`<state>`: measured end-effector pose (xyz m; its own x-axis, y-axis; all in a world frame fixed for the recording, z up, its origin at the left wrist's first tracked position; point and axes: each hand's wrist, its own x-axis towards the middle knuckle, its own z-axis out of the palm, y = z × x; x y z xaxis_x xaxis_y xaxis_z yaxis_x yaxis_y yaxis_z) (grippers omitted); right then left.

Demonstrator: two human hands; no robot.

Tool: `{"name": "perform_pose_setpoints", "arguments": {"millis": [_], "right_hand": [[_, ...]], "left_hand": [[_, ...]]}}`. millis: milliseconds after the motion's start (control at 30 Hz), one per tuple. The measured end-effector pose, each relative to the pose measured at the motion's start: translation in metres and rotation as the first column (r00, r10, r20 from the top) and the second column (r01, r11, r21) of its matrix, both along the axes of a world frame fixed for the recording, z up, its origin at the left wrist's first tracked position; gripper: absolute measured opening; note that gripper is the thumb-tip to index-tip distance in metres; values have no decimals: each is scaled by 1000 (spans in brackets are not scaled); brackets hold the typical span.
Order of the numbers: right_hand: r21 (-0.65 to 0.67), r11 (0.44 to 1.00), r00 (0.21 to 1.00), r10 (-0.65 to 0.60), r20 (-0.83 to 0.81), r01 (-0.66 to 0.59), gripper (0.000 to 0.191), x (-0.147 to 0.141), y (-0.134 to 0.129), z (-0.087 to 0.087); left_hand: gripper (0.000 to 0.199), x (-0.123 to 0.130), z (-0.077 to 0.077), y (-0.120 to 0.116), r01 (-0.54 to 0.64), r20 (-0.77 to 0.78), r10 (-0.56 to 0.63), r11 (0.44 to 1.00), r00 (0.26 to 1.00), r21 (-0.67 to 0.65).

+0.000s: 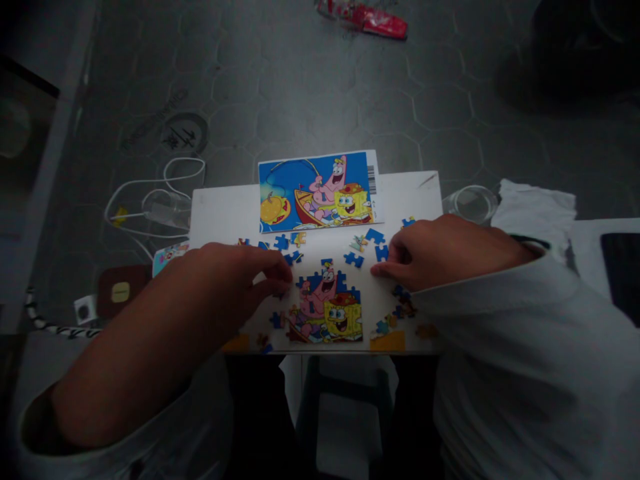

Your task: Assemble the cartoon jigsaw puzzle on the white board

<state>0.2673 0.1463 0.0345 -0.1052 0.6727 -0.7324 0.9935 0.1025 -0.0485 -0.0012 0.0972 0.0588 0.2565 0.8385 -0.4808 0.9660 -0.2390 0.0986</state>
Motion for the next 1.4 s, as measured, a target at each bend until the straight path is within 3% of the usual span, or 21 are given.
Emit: {"name": "perform_pose_setpoints", "arguments": {"millis": [467, 633, 833, 1033, 1400], "right_hand": [[-8, 1000, 998, -29, 53, 29, 39, -7, 0, 5], [-8, 1000, 1000, -12, 18, 12, 45, -1, 0, 1], [-44, 998, 996, -37, 76, 41, 41, -5, 0, 3], [-38, 998, 995, -53, 86, 56, 40, -7, 0, 5], [-33, 999, 998, 2, 56, 0, 42, -2, -1, 1]], "left_hand": [[31, 3, -1, 0, 34, 12, -34, 999, 999, -8], [27, 5, -2, 2, 12, -39, -16, 997, 999, -81], [36, 3, -4, -3, 114, 95, -107, 991, 990, -70], [38, 0, -6, -9, 176, 135, -165, 982, 977, -72], [28, 7, 1, 0, -19, 34, 26, 979, 999, -202]]}}
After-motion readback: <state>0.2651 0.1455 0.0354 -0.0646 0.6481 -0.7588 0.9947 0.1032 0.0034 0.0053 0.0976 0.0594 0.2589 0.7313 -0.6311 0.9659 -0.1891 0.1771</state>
